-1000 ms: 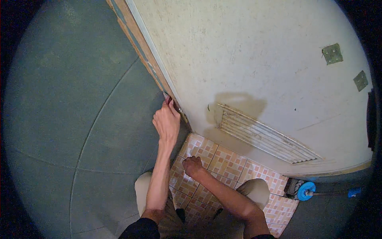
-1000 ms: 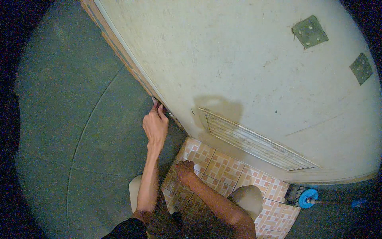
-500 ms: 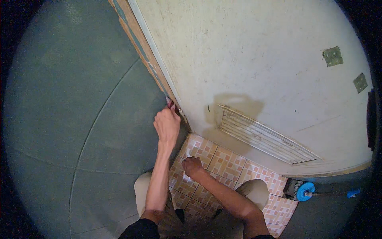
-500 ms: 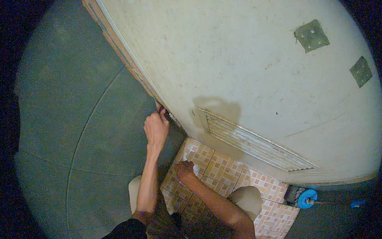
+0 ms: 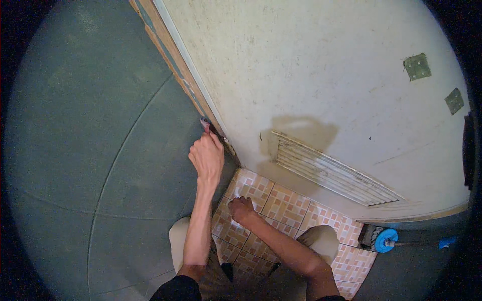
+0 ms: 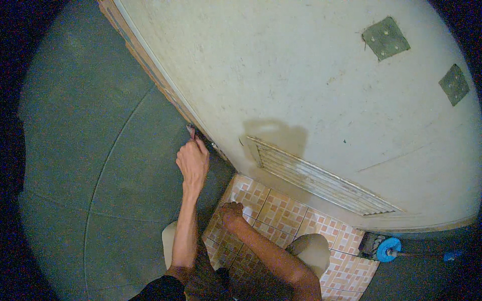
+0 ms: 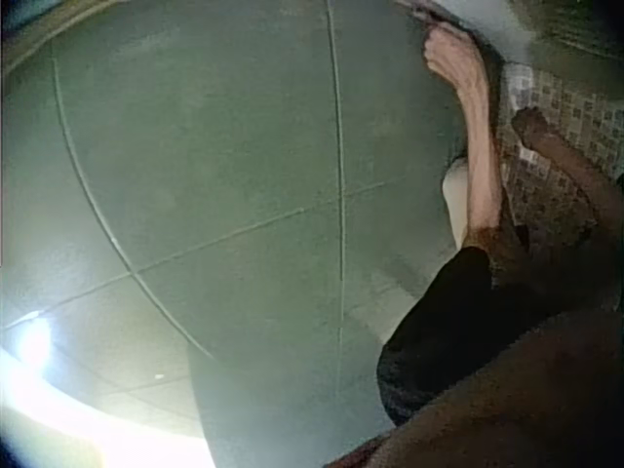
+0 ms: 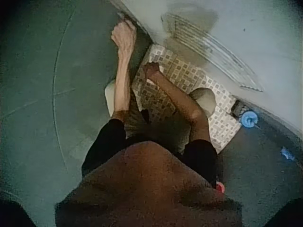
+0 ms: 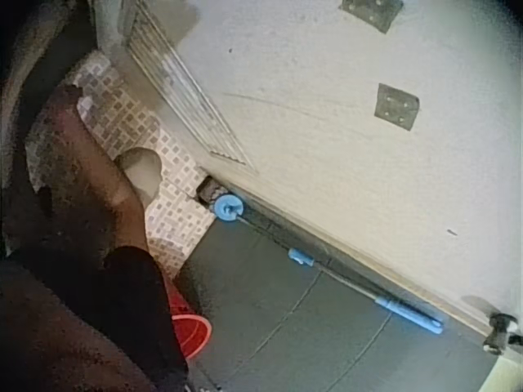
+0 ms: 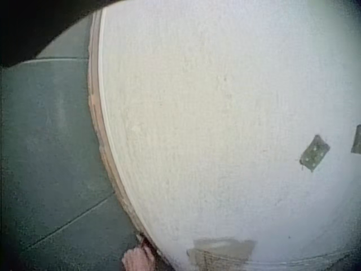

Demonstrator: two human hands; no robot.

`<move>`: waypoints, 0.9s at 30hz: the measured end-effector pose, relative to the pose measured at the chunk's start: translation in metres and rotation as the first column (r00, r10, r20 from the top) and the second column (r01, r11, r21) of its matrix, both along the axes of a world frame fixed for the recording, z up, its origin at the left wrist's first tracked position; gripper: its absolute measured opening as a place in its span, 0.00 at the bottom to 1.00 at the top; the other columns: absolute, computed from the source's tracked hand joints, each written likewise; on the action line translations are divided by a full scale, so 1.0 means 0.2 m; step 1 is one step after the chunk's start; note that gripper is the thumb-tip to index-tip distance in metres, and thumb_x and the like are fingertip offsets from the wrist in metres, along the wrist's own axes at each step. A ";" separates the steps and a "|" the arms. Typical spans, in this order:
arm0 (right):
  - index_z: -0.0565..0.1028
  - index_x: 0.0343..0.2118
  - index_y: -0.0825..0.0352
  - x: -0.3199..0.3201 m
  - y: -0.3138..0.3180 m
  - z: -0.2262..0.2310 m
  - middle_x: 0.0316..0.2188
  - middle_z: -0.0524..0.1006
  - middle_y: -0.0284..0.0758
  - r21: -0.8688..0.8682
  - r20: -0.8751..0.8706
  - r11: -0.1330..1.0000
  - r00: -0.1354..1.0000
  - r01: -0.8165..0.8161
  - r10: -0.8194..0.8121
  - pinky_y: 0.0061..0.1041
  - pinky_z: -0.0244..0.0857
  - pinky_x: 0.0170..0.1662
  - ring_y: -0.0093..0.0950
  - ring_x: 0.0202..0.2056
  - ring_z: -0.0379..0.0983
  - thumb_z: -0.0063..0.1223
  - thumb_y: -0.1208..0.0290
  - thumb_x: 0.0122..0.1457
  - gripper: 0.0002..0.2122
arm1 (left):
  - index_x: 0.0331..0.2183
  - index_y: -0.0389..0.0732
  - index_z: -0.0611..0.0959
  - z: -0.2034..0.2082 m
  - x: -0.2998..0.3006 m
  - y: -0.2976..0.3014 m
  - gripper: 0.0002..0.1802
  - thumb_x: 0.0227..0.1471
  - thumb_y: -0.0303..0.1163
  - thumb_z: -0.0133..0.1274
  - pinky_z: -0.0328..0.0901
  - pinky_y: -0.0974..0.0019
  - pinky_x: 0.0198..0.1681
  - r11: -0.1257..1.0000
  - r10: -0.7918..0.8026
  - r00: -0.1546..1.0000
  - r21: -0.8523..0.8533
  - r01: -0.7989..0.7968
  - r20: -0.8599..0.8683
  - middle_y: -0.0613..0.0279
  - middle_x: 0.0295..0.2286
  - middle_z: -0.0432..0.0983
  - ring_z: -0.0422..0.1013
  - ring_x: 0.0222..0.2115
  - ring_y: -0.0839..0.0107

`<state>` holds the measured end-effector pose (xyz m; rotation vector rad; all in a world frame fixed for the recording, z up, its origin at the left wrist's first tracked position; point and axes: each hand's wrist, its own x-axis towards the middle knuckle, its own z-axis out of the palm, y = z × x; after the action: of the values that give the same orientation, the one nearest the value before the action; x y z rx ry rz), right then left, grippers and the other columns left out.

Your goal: The person scrapes a door frame with a tool and removes a strip of material by hand.

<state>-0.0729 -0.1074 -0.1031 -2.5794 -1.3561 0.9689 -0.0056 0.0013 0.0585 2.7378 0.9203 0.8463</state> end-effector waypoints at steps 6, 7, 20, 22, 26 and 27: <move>0.76 0.37 0.63 0.00 -0.02 -0.02 0.38 0.75 0.38 0.038 0.002 0.999 1.000 0.008 -0.009 0.39 0.62 0.45 0.36 0.45 0.70 0.51 0.72 0.49 0.11 | 0.42 0.40 0.81 0.03 0.00 0.00 0.17 0.57 0.36 0.44 0.68 0.46 0.29 0.997 0.007 1.000 -0.074 -0.007 0.006 0.37 0.23 0.75 0.74 0.25 0.42; 0.76 0.36 0.63 0.00 -0.02 -0.04 0.38 0.75 0.38 0.071 -0.038 0.996 0.998 0.049 -0.047 0.39 0.62 0.45 0.36 0.45 0.70 0.51 0.72 0.49 0.10 | 0.43 0.40 0.80 0.03 0.00 0.00 0.17 0.57 0.35 0.44 0.68 0.46 0.29 0.998 0.011 1.000 -0.060 -0.011 -0.004 0.38 0.23 0.75 0.74 0.26 0.42; 0.77 0.36 0.62 -0.04 0.00 -0.14 0.36 0.76 0.37 0.137 0.076 0.988 0.994 0.070 -0.081 0.38 0.63 0.41 0.35 0.42 0.72 0.50 0.72 0.49 0.10 | 0.41 0.36 0.78 -0.05 0.02 0.00 0.16 0.58 0.35 0.42 0.67 0.42 0.28 0.997 0.016 0.995 -0.078 -0.025 -0.103 0.37 0.23 0.76 0.74 0.25 0.42; 0.76 0.37 0.63 -0.02 -0.01 -0.14 0.37 0.76 0.37 0.131 0.059 0.989 0.996 0.065 -0.074 0.39 0.64 0.40 0.35 0.41 0.72 0.49 0.72 0.51 0.10 | 0.40 0.35 0.78 -0.12 0.03 0.01 0.16 0.58 0.35 0.41 0.66 0.42 0.28 0.997 -0.017 0.995 -0.081 0.008 -0.102 0.37 0.23 0.76 0.74 0.25 0.42; 0.76 0.38 0.65 -0.01 0.00 0.03 0.38 0.76 0.39 0.057 0.006 0.998 1.000 -0.004 0.004 0.40 0.64 0.41 0.37 0.41 0.72 0.48 0.71 0.52 0.11 | 0.41 0.31 0.76 -0.13 0.01 0.00 0.17 0.58 0.35 0.40 0.66 0.42 0.28 0.992 -0.043 0.994 -0.119 0.031 -0.098 0.37 0.22 0.75 0.74 0.25 0.41; 0.76 0.38 0.64 0.00 0.01 0.01 0.38 0.76 0.39 0.043 0.011 0.999 1.000 -0.001 0.001 0.40 0.64 0.41 0.37 0.41 0.72 0.48 0.71 0.53 0.11 | 0.41 0.31 0.76 -0.12 0.01 -0.02 0.17 0.58 0.35 0.40 0.66 0.42 0.28 0.992 -0.043 0.995 -0.119 0.032 -0.092 0.37 0.22 0.75 0.74 0.25 0.41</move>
<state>-0.0738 -0.1062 -0.1001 -2.5568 -1.3656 0.9171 -0.0032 -0.0020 0.0346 2.7043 0.9008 0.6403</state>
